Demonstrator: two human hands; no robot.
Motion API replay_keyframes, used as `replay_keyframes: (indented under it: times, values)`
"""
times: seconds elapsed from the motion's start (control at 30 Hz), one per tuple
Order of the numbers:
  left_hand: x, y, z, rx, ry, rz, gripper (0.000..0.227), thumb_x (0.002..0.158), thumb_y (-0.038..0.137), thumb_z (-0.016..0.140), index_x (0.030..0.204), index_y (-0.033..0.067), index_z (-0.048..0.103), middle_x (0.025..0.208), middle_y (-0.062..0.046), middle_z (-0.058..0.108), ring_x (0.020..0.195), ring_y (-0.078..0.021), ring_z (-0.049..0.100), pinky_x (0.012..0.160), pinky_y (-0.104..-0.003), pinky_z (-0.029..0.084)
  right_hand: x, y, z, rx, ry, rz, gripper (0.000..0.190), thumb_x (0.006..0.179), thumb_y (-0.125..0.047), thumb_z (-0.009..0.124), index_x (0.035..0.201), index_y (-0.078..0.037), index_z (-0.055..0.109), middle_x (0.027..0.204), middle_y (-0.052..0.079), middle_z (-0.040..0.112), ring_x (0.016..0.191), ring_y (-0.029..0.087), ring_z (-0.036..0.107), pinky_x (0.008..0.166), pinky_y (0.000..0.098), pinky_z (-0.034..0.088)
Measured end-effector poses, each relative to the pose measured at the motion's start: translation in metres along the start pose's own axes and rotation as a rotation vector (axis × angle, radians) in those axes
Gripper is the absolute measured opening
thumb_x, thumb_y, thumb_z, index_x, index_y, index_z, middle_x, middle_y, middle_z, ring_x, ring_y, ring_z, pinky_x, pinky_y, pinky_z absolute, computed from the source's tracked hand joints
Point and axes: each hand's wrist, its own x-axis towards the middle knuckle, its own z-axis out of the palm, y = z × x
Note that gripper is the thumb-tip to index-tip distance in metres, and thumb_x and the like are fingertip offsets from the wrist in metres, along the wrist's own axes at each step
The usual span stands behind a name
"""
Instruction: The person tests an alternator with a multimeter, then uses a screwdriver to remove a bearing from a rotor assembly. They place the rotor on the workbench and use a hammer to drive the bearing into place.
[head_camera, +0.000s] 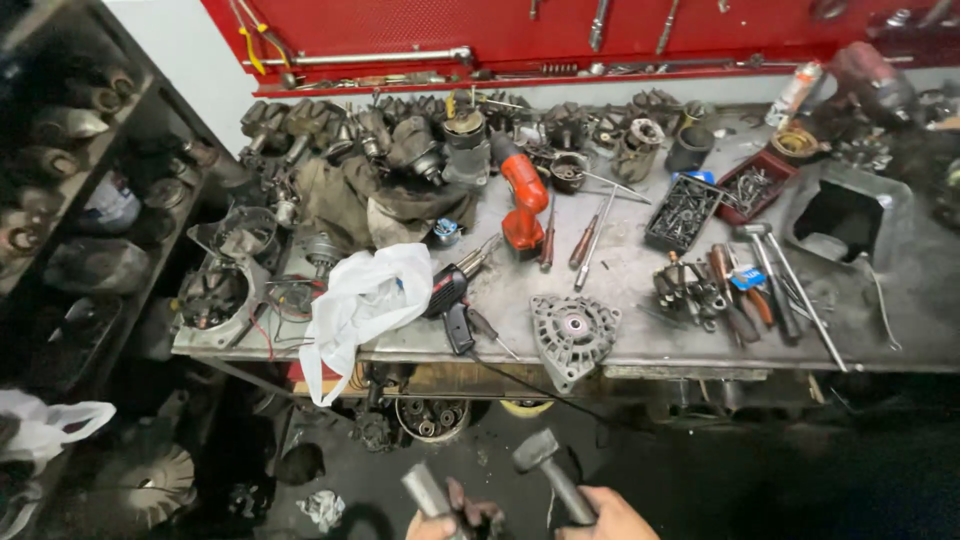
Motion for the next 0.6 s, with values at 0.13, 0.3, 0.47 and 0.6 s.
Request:
replay_keyframes:
  times: [0.13,0.3,0.47,0.6]
  values:
    - [0.072,0.078,0.118,0.157,-0.044,-0.099,0.035,0.072,0.007,0.079,0.101,0.0053,0.059,0.090,-0.013,0.073,0.102,-0.0356,0.074,0.107,-0.057,0.050,-0.078,-0.110,-0.029,0.072,0.168,0.138,0.053,0.073,-0.026,0.091,0.118,-0.004,0.074,0.071,0.007,0.059,0.067,0.016,0.058,0.069,0.0349,0.050]
    - [0.129,0.080,0.199,0.577,-0.235,-0.328,0.025,0.082,0.008,0.081,0.102,0.0034,0.068,0.095,-0.004,0.074,0.104,-0.0211,0.073,0.098,-0.040,0.054,-0.093,-0.095,-0.081,0.301,0.292,0.106,0.058,0.074,-0.019,0.090,0.124,-0.003,0.067,0.075,0.005,0.068,0.067,0.015,0.067,0.065,0.0317,0.056]
    - [0.175,0.058,0.230,0.869,-0.380,-0.434,0.017,0.089,0.008,0.076,0.105,0.0019,0.073,0.088,0.001,0.071,0.092,-0.0081,0.063,0.086,-0.028,0.051,-0.120,-0.157,-0.136,0.344,0.346,0.199,0.068,0.078,-0.023,0.085,0.140,-0.010,0.060,0.080,0.008,0.070,0.068,0.017,0.063,0.065,0.0338,0.053]
    - [0.207,0.050,0.256,0.897,-0.454,-0.414,0.019,0.090,0.007,0.074,0.108,0.0016,0.072,0.091,0.002,0.070,0.094,-0.0063,0.059,0.087,-0.027,0.050,-0.120,-0.166,-0.174,0.408,0.231,0.167,0.068,0.074,-0.020,0.088,0.135,-0.005,0.060,0.082,0.008,0.063,0.072,0.019,0.058,0.067,0.0367,0.048]
